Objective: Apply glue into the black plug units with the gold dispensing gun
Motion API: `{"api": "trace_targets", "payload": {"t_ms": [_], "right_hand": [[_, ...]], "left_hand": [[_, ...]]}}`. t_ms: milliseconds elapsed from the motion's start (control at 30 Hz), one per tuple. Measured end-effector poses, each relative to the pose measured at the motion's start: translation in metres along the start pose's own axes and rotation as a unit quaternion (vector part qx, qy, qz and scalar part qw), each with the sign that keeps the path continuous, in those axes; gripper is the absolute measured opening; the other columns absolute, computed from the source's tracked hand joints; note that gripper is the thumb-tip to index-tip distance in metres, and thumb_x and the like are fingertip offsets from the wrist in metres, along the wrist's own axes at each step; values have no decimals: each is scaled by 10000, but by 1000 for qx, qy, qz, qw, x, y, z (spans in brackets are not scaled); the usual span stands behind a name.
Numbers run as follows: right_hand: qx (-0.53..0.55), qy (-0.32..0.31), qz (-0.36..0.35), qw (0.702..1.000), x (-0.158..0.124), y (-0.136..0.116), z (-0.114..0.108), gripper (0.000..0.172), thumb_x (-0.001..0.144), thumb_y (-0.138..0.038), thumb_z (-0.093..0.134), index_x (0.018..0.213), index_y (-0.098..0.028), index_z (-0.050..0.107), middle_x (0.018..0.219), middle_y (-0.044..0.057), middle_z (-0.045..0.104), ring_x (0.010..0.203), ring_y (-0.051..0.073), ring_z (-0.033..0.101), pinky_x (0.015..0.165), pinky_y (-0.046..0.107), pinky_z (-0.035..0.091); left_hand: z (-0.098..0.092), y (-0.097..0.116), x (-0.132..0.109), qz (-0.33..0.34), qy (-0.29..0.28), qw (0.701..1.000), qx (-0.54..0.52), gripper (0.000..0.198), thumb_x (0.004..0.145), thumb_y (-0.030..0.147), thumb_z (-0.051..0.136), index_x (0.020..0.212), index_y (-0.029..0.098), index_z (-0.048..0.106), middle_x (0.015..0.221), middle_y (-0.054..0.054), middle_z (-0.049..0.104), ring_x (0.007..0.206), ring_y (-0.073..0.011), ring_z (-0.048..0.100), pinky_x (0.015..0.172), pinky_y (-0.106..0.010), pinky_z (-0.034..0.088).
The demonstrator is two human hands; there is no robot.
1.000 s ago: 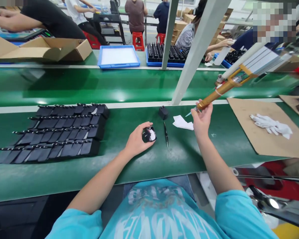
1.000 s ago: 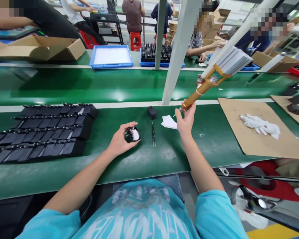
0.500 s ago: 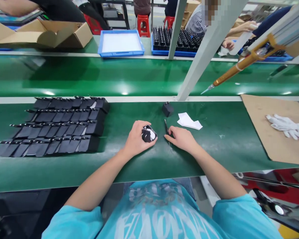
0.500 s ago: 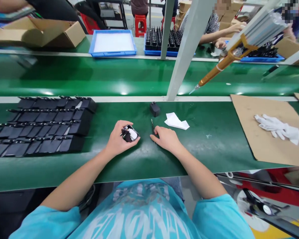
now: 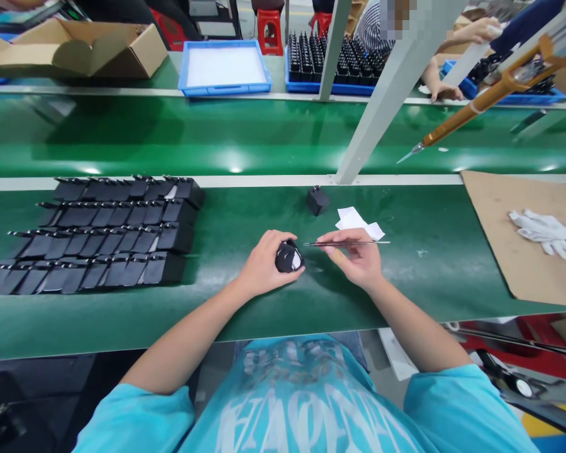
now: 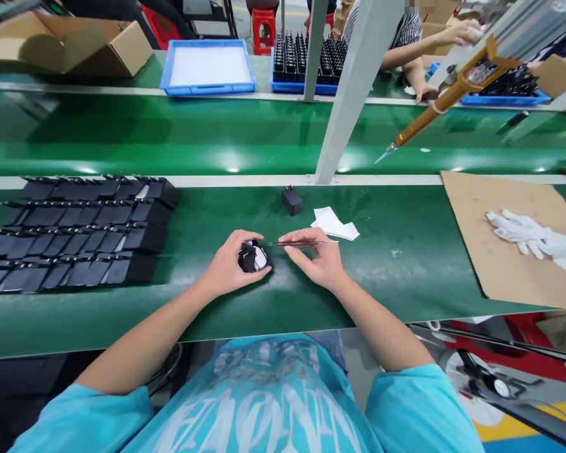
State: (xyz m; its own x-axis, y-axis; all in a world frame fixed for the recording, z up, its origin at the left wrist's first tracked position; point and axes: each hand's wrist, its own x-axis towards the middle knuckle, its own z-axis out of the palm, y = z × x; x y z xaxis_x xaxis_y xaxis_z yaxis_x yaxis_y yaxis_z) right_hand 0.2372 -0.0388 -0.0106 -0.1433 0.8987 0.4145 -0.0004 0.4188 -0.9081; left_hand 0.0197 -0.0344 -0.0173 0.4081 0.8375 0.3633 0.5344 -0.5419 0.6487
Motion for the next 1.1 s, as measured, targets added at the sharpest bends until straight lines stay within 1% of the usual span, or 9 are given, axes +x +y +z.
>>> {"api": "trace_targets", "payload": {"t_ms": [100, 167, 233, 400, 533, 700, 900, 1100], "right_hand": [[-52, -36, -79, 995, -4, 4, 0, 234, 812, -98, 661, 966, -240, 559, 965, 52, 755, 917, 177, 736, 792, 343, 623], [-74, -57, -102, 990, -5, 6, 0, 263, 808, -83, 657, 995, -240, 561, 983, 59, 755, 921, 183, 736, 793, 351, 622], [-86, -70, -110, 988, -5, 8, 0, 286, 804, -77, 656, 1019, -242, 563, 994, 58, 756, 923, 182, 736, 795, 346, 621], [-106, -77, -128, 983, -4, 8, 0, 300, 795, -65, 656, 1025, -243, 581, 993, 54, 759, 913, 171, 735, 787, 314, 618], [-121, -80, -136, 980, -3, 6, 0, 266, 804, -87, 651, 1009, -243, 587, 982, 58, 761, 893, 168, 736, 777, 307, 619], [-140, -85, -151, 975, -2, 4, 0, 223, 823, -106, 633, 997, -233, 578, 982, 76, 763, 896, 161, 737, 773, 295, 621], [-169, -93, -169, 967, -1, 1, 0, 228, 822, -109, 636, 1009, -225, 576, 990, 73, 763, 913, 159, 735, 772, 281, 616], [-161, -101, -159, 969, -3, -1, 0, 268, 801, -98, 649, 1023, -238, 594, 966, 57, 762, 876, 169, 738, 751, 284, 613]], "left_hand": [[0, 0, 0, 8, -7, 1000, -5, 499, 716, 324, 750, 1132, 221, 495, 1044, -59, 621, 967, -218, 584, 836, -353, 495], [0, 0, 0, 13, -13, 1000, -10, 504, 722, 330, 748, 1141, 222, 492, 1050, -60, 623, 970, -218, 582, 838, -355, 495], [0, 0, -1, 17, -17, 1000, -13, 507, 725, 330, 747, 1149, 222, 491, 1055, -62, 624, 971, -218, 581, 840, -356, 495], [0, 0, 0, 18, -21, 1000, -7, 519, 720, 321, 751, 1161, 222, 494, 1057, -63, 624, 977, -222, 579, 842, -361, 496], [-1, 0, 1, 16, -17, 1000, -1, 527, 715, 314, 754, 1167, 221, 499, 1051, -62, 625, 976, -222, 580, 845, -362, 495], [-2, 0, 1, 9, -24, 1000, -1, 527, 721, 326, 750, 1174, 227, 499, 1056, -60, 624, 983, -224, 580, 845, -363, 495], [-1, -1, 1, 13, -26, 1000, 5, 536, 725, 329, 745, 1189, 231, 496, 1059, -59, 625, 983, -227, 576, 845, -369, 491], [-4, -2, 2, 5, -21, 1000, 9, 532, 738, 343, 736, 1201, 231, 501, 1041, -58, 627, 971, -228, 575, 841, -371, 487]]}}
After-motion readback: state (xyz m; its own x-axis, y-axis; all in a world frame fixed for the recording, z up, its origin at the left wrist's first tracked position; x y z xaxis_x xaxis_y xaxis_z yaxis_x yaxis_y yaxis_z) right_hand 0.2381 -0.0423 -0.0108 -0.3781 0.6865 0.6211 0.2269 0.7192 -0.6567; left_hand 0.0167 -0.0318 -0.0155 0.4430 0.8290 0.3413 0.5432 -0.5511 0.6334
